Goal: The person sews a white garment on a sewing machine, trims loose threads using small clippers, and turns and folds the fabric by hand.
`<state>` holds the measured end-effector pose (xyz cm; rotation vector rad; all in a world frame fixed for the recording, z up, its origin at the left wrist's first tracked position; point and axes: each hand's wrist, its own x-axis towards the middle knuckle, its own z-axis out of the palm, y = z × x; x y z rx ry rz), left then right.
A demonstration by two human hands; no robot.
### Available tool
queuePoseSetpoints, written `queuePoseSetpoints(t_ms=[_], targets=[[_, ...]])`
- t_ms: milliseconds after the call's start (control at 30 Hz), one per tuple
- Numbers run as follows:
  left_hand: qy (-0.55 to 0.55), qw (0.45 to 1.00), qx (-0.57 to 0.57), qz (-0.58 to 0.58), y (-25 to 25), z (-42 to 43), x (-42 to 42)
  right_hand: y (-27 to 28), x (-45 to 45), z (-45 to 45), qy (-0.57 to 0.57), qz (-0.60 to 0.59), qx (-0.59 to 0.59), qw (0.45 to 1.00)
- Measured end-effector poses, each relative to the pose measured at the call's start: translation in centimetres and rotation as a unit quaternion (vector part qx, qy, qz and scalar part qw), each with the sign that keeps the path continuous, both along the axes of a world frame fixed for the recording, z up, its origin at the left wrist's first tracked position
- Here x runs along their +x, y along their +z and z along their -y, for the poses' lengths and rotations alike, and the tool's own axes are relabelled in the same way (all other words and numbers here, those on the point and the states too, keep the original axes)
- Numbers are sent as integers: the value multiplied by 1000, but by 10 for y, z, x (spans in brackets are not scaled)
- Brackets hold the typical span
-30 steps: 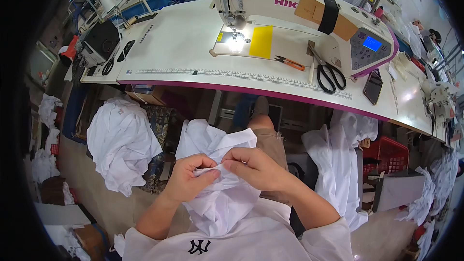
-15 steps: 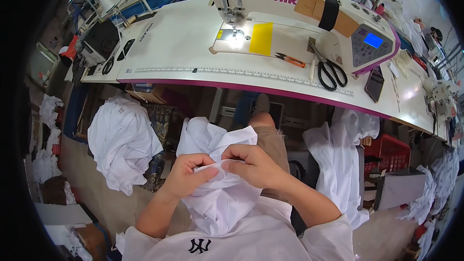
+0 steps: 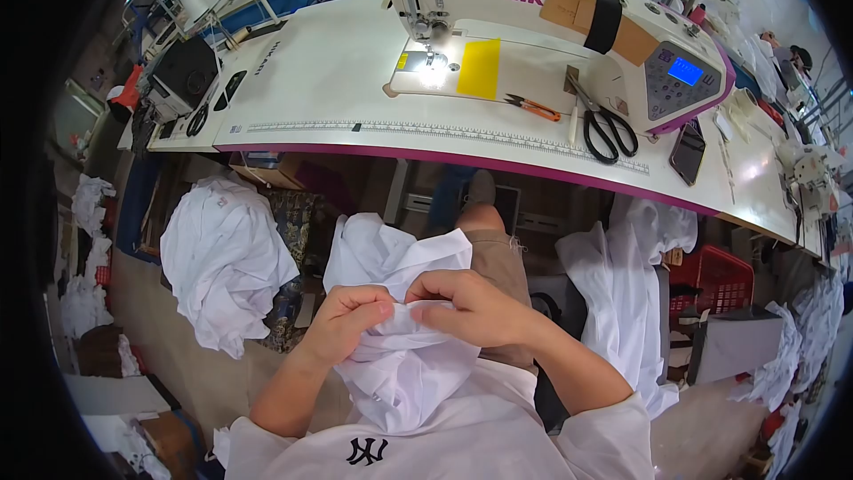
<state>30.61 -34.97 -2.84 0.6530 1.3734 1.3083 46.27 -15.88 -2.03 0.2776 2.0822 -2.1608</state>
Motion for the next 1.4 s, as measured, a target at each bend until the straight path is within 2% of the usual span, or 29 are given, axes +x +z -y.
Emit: queuePoseSetpoints(t_ms=[67, 100, 167, 567, 867, 1067, 1167, 1233, 1367, 1400], targets=[[0, 1000, 1, -2, 1, 0, 1, -2, -1, 5, -24, -87, 56, 994], [-1, 1000, 5, -11, 2, 0, 1, -2, 0, 5, -25, -87, 56, 994], [-2, 1000, 9, -20, 3, 0, 1, -2, 0, 3, -18, -37, 23, 999], [-3, 999, 22, -47, 9, 0, 3, -8, 4, 5, -43, -17, -75, 996], [-12, 999, 15, -29, 8, 1, 4, -8, 4, 8, -42, -18, -43, 998], [-6, 997, 30, -71, 12, 0, 7, -11, 6, 12, -48, -34, -42, 997], [55, 997, 40, -45, 6, 4, 4, -10, 8, 11, -62, 12, -72, 995], [63, 979, 69, -184, -2, 7, -2, -10, 9, 10, -59, 22, -74, 995], [84, 962, 55, -252, 7, 10, -1, -12, 10, 11, -52, 15, -72, 996], [53, 952, 81, -292, 9, 10, -6, -13, 10, 12, -51, 15, -71, 996]])
